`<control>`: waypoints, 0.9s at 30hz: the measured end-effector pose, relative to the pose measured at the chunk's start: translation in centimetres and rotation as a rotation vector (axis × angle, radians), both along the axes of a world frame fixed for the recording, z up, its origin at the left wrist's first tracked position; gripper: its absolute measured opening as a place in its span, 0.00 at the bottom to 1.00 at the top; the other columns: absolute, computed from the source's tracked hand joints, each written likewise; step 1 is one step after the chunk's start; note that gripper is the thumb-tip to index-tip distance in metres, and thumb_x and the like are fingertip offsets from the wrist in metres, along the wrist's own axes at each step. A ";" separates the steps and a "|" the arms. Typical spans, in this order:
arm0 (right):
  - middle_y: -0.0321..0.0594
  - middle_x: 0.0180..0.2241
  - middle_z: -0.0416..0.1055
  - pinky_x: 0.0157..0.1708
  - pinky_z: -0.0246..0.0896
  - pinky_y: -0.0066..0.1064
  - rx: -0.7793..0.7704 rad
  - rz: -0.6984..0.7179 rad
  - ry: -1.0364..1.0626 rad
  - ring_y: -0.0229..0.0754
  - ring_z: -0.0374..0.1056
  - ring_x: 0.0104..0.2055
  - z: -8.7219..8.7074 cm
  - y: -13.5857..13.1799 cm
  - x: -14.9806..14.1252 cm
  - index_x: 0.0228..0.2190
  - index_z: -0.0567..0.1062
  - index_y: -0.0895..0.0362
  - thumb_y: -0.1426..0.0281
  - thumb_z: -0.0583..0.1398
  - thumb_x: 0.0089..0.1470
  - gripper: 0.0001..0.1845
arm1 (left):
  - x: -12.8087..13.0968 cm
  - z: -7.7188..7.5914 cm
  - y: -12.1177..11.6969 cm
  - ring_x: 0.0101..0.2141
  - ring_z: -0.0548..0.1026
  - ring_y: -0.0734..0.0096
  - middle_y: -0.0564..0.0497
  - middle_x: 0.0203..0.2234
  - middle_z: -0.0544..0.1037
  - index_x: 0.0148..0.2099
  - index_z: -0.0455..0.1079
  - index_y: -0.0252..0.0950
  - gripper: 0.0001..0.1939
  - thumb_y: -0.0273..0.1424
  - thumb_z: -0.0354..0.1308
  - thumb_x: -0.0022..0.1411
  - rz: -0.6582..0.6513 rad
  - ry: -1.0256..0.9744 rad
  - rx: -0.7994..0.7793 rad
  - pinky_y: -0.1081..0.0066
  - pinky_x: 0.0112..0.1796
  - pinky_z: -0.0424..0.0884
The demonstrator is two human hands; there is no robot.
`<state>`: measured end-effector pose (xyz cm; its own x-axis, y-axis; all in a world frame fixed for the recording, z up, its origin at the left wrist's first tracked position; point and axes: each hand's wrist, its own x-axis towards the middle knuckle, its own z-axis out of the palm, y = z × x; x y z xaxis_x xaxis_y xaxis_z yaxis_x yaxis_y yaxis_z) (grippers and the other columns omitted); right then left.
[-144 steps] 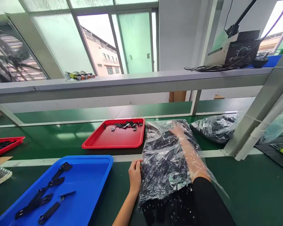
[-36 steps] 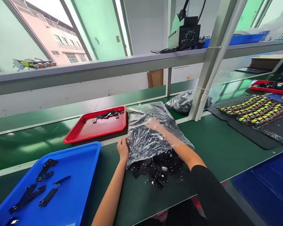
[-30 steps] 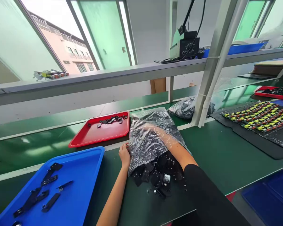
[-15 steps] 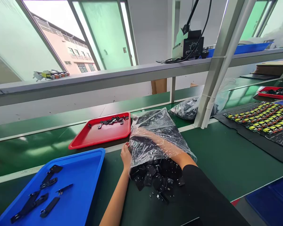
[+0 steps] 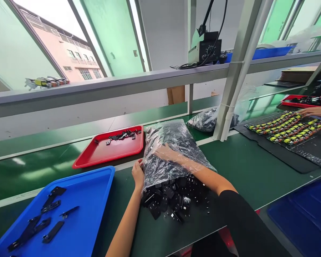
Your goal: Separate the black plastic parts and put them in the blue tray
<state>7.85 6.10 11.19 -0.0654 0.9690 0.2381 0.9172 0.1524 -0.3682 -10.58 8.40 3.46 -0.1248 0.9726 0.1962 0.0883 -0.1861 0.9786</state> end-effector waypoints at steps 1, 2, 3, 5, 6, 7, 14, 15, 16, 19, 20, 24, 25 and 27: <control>0.43 0.54 0.67 0.60 0.49 0.50 -0.022 0.052 -0.003 0.47 0.62 0.57 -0.1 -1.0 0.6 0.52 0.69 0.57 0.59 0.53 0.63 0.21 | 0.0 0.0 0.1 0.39 0.73 0.67 0.45 0.38 0.75 0.42 0.70 0.34 0.18 0.39 0.43 0.67 0.000 -0.027 -0.006 0.65 0.42 0.68; 0.42 0.58 0.64 0.63 0.44 0.51 -0.041 0.093 -0.001 0.47 0.57 0.61 -0.3 -2.2 1.2 0.55 0.67 0.55 0.59 0.51 0.64 0.22 | 0.0 0.0 0.2 0.38 0.73 0.68 0.46 0.36 0.75 0.41 0.70 0.33 0.18 0.40 0.44 0.67 0.003 -0.058 -0.014 0.64 0.42 0.69; 0.42 0.61 0.59 0.64 0.39 0.51 -0.056 0.117 0.003 0.47 0.52 0.64 -0.4 -3.6 1.9 0.58 0.64 0.54 0.59 0.48 0.65 0.23 | 0.1 0.0 0.2 0.37 0.73 0.69 0.47 0.35 0.74 0.41 0.69 0.32 0.18 0.41 0.45 0.67 0.009 -0.094 -0.024 0.64 0.41 0.69; 0.42 0.65 0.50 0.65 0.32 0.54 -0.077 0.129 0.006 0.48 0.44 0.67 -0.6 -7.2 3.2 0.61 0.58 0.54 0.60 0.46 0.66 0.26 | 0.2 0.2 0.2 0.35 0.73 0.71 0.48 0.33 0.73 0.41 0.68 0.31 0.20 0.43 0.45 0.67 0.032 -0.173 -0.044 0.64 0.40 0.70; 0.43 0.66 0.46 0.65 0.31 0.55 -0.086 0.130 0.006 0.49 0.41 0.68 -0.6 -9.3 3.8 0.62 0.56 0.55 0.60 0.46 0.66 0.27 | 0.2 0.4 0.2 0.35 0.73 0.71 0.48 0.34 0.73 0.41 0.68 0.31 0.20 0.44 0.45 0.67 0.043 -0.212 -0.052 0.65 0.39 0.71; 0.43 0.66 0.44 0.64 0.31 0.56 -0.093 0.134 0.005 0.49 0.39 0.68 -0.7 -11.7 4.4 0.63 0.54 0.56 0.59 0.46 0.65 0.28 | 0.2 0.6 0.1 0.34 0.73 0.72 0.48 0.34 0.73 0.41 0.67 0.31 0.20 0.45 0.45 0.67 0.053 -0.248 -0.059 0.65 0.38 0.71; 0.40 0.46 0.74 0.54 0.62 0.39 0.146 0.024 0.205 0.44 0.68 0.50 -3.8 -27.6 10.3 0.42 0.77 0.50 0.57 0.48 0.63 0.20 | -1.1 2.3 -1.8 0.30 0.72 0.74 0.51 0.31 0.72 0.42 0.67 0.31 0.19 0.43 0.49 0.66 0.001 -0.394 -0.150 0.68 0.34 0.71; 0.42 0.41 0.76 0.50 0.65 0.39 0.182 -0.039 0.223 0.45 0.71 0.45 -4.8 -28.9 11.1 0.39 0.78 0.51 0.57 0.47 0.63 0.22 | -1.4 2.4 -2.4 0.29 0.71 0.75 0.51 0.31 0.72 0.42 0.68 0.31 0.19 0.43 0.49 0.66 0.001 -0.401 -0.153 0.68 0.33 0.71; 0.44 0.38 0.76 0.47 0.66 0.41 0.208 -0.103 0.227 0.46 0.71 0.43 -5.9 -29.8 11.8 0.37 0.77 0.53 0.56 0.46 0.63 0.24 | -1.6 2.4 -3.1 0.29 0.71 0.75 0.51 0.31 0.72 0.42 0.68 0.31 0.19 0.43 0.50 0.66 0.006 -0.405 -0.151 0.68 0.33 0.71; 0.51 0.43 0.73 0.50 0.63 0.46 0.241 -0.225 0.212 0.50 0.67 0.47 -8.9 -31.0 12.8 0.40 0.75 0.57 0.54 0.46 0.62 0.26 | -2.1 2.0 -5.5 0.30 0.71 0.74 0.50 0.34 0.73 0.45 0.68 0.31 0.18 0.43 0.51 0.66 0.024 -0.390 -0.140 0.68 0.34 0.71; 0.52 0.46 0.71 0.52 0.61 0.47 0.242 -0.238 0.206 0.51 0.65 0.50 -9.8 -31.0 12.7 0.43 0.74 0.58 0.52 0.47 0.61 0.26 | -2.3 1.8 -6.5 0.31 0.71 0.74 0.50 0.34 0.73 0.45 0.68 0.32 0.18 0.43 0.51 0.66 0.025 -0.377 -0.140 0.69 0.34 0.71; 0.54 0.55 0.64 0.58 0.53 0.50 0.204 -0.211 0.166 0.55 0.56 0.58 -11.8 -30.8 12.2 0.46 0.73 0.60 0.49 0.51 0.57 0.30 | -3.7 0.6 -11.2 0.30 0.71 0.75 0.50 0.33 0.73 0.42 0.68 0.31 0.16 0.41 0.51 0.66 0.001 -0.305 -0.150 0.70 0.33 0.71; 0.53 0.55 0.63 0.58 0.52 0.50 0.195 -0.205 0.154 0.56 0.56 0.58 -12.0 -30.8 12.2 0.46 0.73 0.60 0.48 0.52 0.57 0.30 | -4.3 0.4 -12.7 0.30 0.71 0.76 0.50 0.33 0.73 0.42 0.68 0.31 0.16 0.41 0.52 0.66 -0.007 -0.286 -0.146 0.70 0.32 0.71; 0.53 0.54 0.65 0.57 0.52 0.51 0.192 -0.202 0.133 0.55 0.57 0.58 -12.1 -30.7 12.2 0.46 0.74 0.59 0.49 0.50 0.58 0.30 | -5.5 0.1 -15.6 0.29 0.71 0.76 0.50 0.33 0.73 0.40 0.68 0.31 0.16 0.41 0.52 0.65 -0.019 -0.250 -0.130 0.71 0.32 0.71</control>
<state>20.08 -24.64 -0.94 0.1676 0.8959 0.4115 0.8817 0.0506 -0.4692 -16.12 -7.19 3.58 -0.1351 0.9902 0.0348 -0.1607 -0.0566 0.9854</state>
